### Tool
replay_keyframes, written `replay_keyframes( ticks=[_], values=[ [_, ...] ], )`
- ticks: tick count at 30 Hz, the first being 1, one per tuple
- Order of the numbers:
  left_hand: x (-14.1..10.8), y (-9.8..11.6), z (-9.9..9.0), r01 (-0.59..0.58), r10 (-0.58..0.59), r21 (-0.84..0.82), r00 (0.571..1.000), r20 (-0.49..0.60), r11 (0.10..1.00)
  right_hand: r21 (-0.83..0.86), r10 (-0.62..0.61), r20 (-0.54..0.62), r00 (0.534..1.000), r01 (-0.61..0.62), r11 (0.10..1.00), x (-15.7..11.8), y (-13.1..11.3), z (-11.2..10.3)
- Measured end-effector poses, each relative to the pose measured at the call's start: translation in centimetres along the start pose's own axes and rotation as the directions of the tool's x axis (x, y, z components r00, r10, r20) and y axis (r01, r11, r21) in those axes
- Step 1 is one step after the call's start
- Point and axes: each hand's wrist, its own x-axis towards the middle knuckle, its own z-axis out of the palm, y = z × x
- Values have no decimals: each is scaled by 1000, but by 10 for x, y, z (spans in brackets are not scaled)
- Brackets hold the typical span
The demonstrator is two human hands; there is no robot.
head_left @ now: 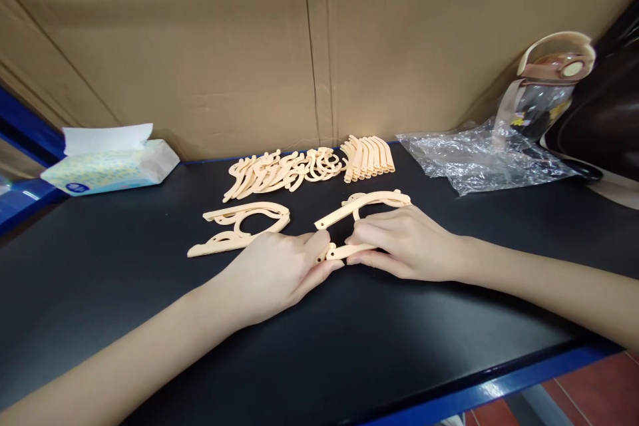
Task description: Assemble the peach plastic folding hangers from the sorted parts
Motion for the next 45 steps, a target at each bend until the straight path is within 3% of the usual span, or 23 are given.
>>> replay_keyframes(
  ticks=[11, 21, 32, 45],
  values=[
    [0, 1, 2, -17, 15, 82, 999, 30, 996, -33, 28, -40, 999, -30, 999, -1, 4, -1],
    [-2, 4, 4, 68, -65, 17, 990, -128, 998, -12, 21, -46, 999, -22, 1000, -2, 5, 0],
    [1, 4, 2, 49, -50, -39, 998, -34, 998, -58, -39, -59, 998, 36, 998, -2, 0, 0],
    [0, 3, 0, 61, -62, -86, 998, -2, 994, -59, -40, -90, 995, 35, 998, -1, -2, 0]
  ],
)
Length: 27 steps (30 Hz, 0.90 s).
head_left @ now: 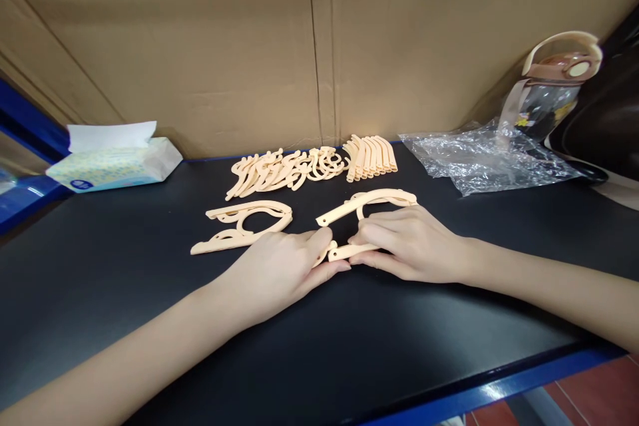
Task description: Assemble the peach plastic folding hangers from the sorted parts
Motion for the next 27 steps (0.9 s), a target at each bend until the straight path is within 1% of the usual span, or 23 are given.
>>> replay_keyframes(
  ticks=[8, 14, 17, 21, 27],
  values=[
    [-1, 0, 0, -37, 38, -15, 998, 42, 999, 19, -6, 0, 1000, 6, 1000, 0, -1, 0],
    [0, 1, 3, -59, 55, 115, 998, 40, 992, 28, 1, 27, 1000, -2, 1000, 0, -1, 0],
    [0, 1, 3, -68, 67, 170, 998, 12, 983, 42, 9, 52, 999, -11, 999, 1, -1, 0],
    [-1, 2, 3, -101, 112, 190, 993, -48, 977, 66, 30, 93, 995, -36, 997, 1, -1, -2],
    [0, 1, 3, -111, 139, 212, 983, -123, 971, 61, 34, 98, 995, -40, 997, 1, 1, 0]
  ],
)
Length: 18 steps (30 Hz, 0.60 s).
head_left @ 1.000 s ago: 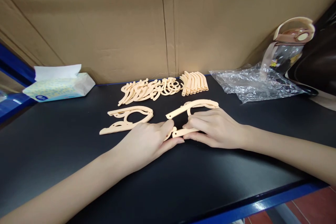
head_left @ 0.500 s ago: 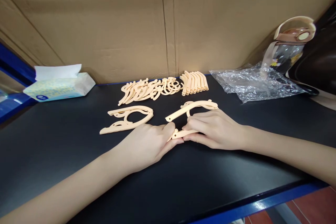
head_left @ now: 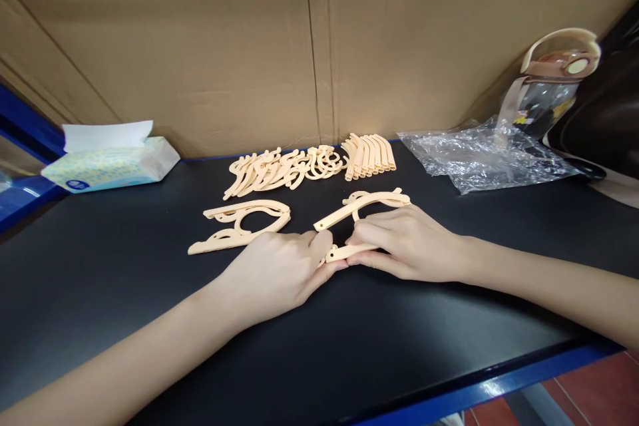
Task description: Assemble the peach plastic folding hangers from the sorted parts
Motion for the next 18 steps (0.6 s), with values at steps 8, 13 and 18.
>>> replay_keyframes(
  ticks=[8, 13, 18],
  values=[
    [1, -4, -1, 18, -7, -87, 992, 129, 996, 73, 44, 34, 998, -46, 996, 0, 1, 1],
    [1, -3, 0, 27, -18, -70, 991, 130, 997, 79, 51, 37, 998, -54, 995, 0, 2, 1],
    [1, -2, -2, 23, -16, -47, 992, 128, 999, 61, 44, 37, 998, -46, 997, 1, 2, 1]
  ],
)
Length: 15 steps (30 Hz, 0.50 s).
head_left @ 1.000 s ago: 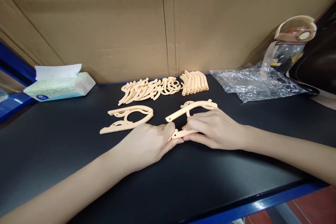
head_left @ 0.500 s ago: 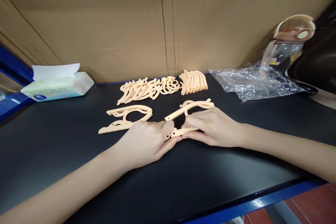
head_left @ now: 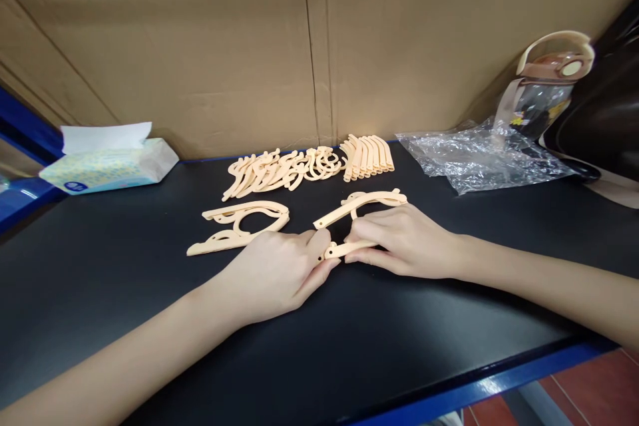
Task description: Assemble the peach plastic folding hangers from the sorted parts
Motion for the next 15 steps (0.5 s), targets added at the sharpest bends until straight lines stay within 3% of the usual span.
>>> replay_keyframes(
  ticks=[6, 15],
  values=[
    [1, 0, 0, -10, 10, 17, 1000, -5, 1000, -69, -37, -19, 999, 36, 997, 0, 0, 0],
    [0, 0, 0, -26, 26, 21, 1000, 14, 999, -22, -17, 17, 1000, 17, 1000, 0, 0, 0]
  ],
)
